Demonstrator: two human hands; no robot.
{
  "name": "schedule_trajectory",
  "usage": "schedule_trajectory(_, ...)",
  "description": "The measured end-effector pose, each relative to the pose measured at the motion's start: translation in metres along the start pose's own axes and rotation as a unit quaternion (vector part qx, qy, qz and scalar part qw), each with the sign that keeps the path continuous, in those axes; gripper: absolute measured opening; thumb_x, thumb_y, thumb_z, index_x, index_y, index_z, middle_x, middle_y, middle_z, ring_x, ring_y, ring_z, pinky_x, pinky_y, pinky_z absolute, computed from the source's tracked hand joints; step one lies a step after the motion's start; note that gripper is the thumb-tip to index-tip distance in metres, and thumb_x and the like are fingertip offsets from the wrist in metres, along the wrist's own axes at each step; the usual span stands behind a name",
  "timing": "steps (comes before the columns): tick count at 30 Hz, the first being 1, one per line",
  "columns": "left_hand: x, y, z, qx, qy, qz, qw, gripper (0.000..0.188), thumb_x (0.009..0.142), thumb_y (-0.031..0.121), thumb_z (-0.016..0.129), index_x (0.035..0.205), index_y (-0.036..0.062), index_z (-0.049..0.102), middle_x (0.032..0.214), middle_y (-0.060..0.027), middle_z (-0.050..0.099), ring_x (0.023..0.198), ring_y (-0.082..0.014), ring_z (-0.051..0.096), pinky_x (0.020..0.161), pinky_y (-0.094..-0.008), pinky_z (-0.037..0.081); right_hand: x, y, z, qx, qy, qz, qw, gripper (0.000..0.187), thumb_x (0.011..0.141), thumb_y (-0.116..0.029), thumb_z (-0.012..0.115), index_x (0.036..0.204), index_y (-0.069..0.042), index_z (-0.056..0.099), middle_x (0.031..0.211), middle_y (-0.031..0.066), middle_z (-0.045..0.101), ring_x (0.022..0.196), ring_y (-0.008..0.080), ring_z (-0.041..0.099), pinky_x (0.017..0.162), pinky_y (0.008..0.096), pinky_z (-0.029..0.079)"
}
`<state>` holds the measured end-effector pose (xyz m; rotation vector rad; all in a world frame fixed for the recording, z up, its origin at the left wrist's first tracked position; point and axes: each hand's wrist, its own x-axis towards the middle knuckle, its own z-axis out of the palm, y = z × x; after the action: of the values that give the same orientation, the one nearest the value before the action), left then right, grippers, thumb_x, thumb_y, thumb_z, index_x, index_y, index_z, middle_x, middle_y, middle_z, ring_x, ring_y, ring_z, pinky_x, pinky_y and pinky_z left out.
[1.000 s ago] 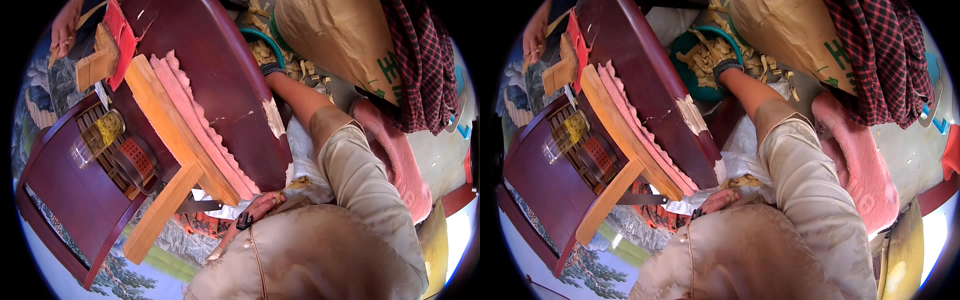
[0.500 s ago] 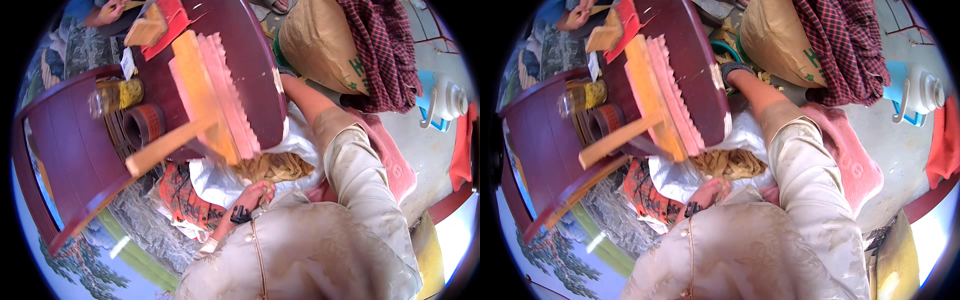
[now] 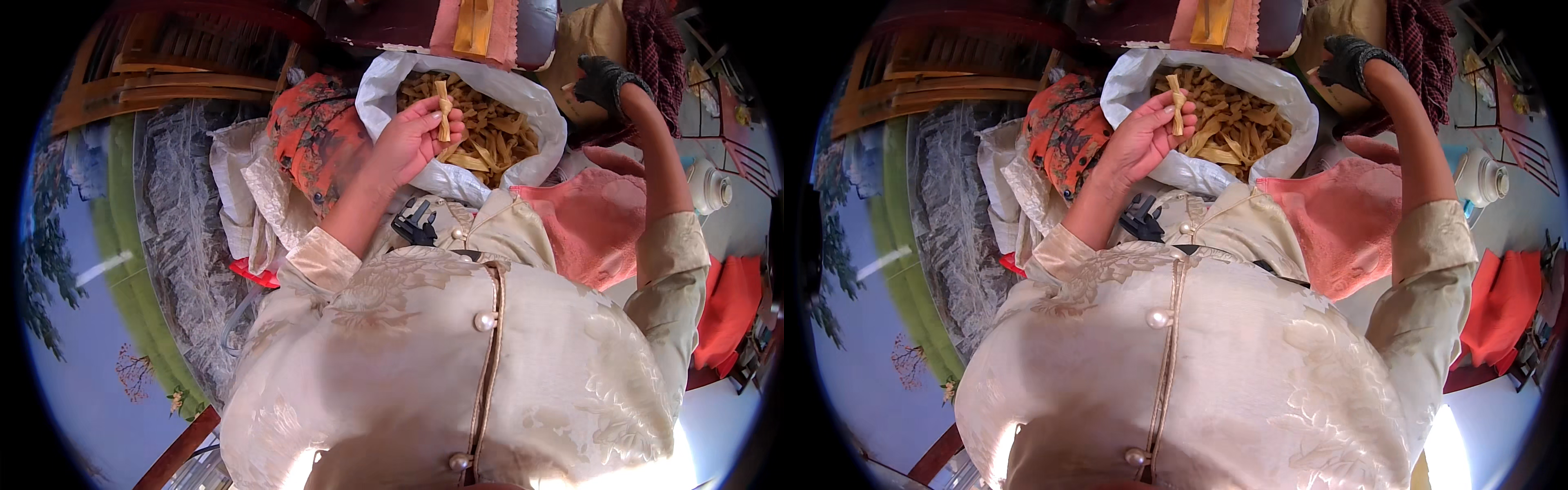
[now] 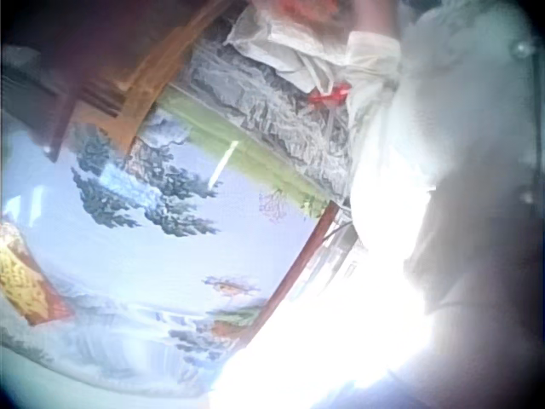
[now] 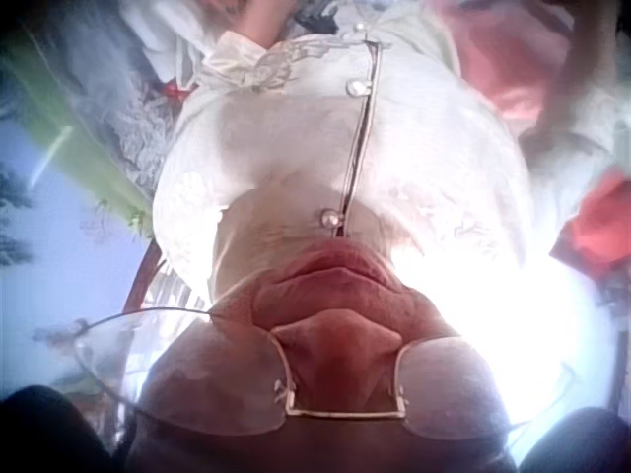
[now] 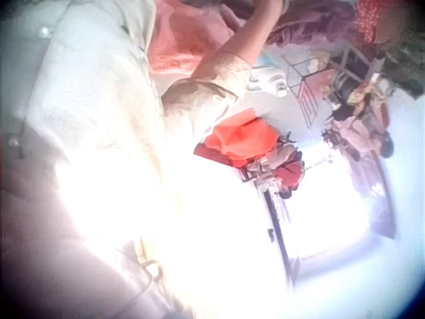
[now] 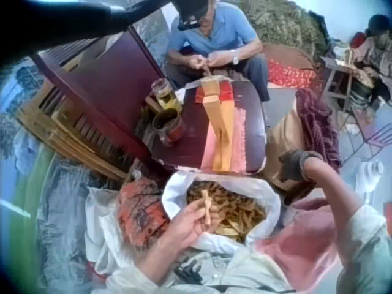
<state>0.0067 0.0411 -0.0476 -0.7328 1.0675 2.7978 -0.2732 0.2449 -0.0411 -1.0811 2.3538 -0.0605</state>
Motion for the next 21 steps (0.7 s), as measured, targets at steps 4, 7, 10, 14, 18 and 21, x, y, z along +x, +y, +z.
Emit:
schedule_trajectory(4, -0.008, 0.003, 0.002, 0.005, 0.009, 0.035, 0.999, 0.024, 0.089, 0.005, 0.044, 0.113, 0.0004, 0.045, 0.101, -0.0130, 0.057, 0.085, -0.0184, 0.060, 0.074, -0.0300, 0.053, -0.052, -0.077, 0.011, 0.339, 0.044, -0.111, 0.933, 0.033, 0.064, -0.025, 0.077, 0.075, -0.004, 0.054, 0.065, 0.0043, 0.056, 0.065, 0.0127, 0.054, 0.060, 0.0288, 0.044)
schedule_trajectory(7, -0.012, 0.002, 0.002, 0.055, 0.036, 0.044, 0.997, 0.028, 0.088, 0.005, 0.044, 0.116, 0.0009, 0.045, 0.100, -0.0124, 0.058, 0.082, -0.0168, 0.060, 0.073, -0.0283, 0.052, -0.045, -0.115, 0.035, 0.291, 0.013, -0.090, 0.953, 0.048, 0.063, -0.025, 0.079, 0.101, -0.007, 0.054, 0.076, 0.0027, 0.052, 0.070, 0.0131, 0.049, 0.063, 0.0285, 0.043)
schedule_trajectory(10, -0.016, 0.002, 0.002, 0.177, 0.056, 0.055, 0.981, 0.031, 0.087, 0.004, 0.044, 0.118, 0.0014, 0.046, 0.099, -0.0092, 0.058, 0.078, -0.0126, 0.058, 0.070, -0.0247, 0.051, -0.043, -0.143, 0.038, 0.161, 0.135, -0.215, 0.954, 0.052, 0.072, -0.039, 0.069, 0.109, -0.006, 0.053, 0.079, 0.0092, 0.056, 0.069, 0.0182, 0.055, 0.065, 0.0296, 0.046)
schedule_trajectory(14, -0.012, -0.002, 0.011, 0.321, 0.049, 0.082, 0.942, 0.028, 0.086, 0.005, 0.046, 0.112, 0.0028, 0.055, 0.093, -0.0010, 0.059, 0.071, -0.0052, 0.051, 0.063, -0.0197, 0.045, -0.034, -0.150, 0.049, 0.256, 0.049, -0.167, 0.951, 0.048, 0.079, -0.044, 0.055, 0.102, -0.002, 0.056, 0.079, 0.0160, 0.059, 0.073, 0.0252, 0.058, 0.069, 0.0332, 0.046)
schedule_trajectory(18, -0.005, -0.006, 0.014, 0.424, 0.055, 0.094, 0.899, 0.025, 0.084, 0.005, 0.051, 0.108, 0.0021, 0.057, 0.084, 0.0023, 0.059, 0.067, -0.0038, 0.048, 0.059, -0.0190, 0.041, -0.040, -0.151, 0.053, 0.393, -0.069, -0.112, 0.910, 0.051, 0.082, -0.047, 0.047, 0.082, 0.003, 0.061, 0.062, 0.0152, 0.059, 0.055, 0.0225, 0.059, 0.059, 0.0340, 0.047)
schedule_trajectory(21, -0.012, -0.011, 0.011, 0.535, 0.104, 0.187, 0.818, 0.021, 0.082, 0.004, 0.053, 0.101, 0.0005, 0.059, 0.083, 0.0012, 0.058, 0.076, -0.0062, 0.053, 0.068, -0.0199, 0.043, -0.024, -0.155, 0.063, 0.221, -0.055, -0.206, 0.952, 0.053, 0.083, -0.049, 0.038, 0.079, -0.002, 0.063, 0.073, 0.0194, 0.061, 0.072, 0.0353, 0.059, 0.068, 0.0416, 0.045)
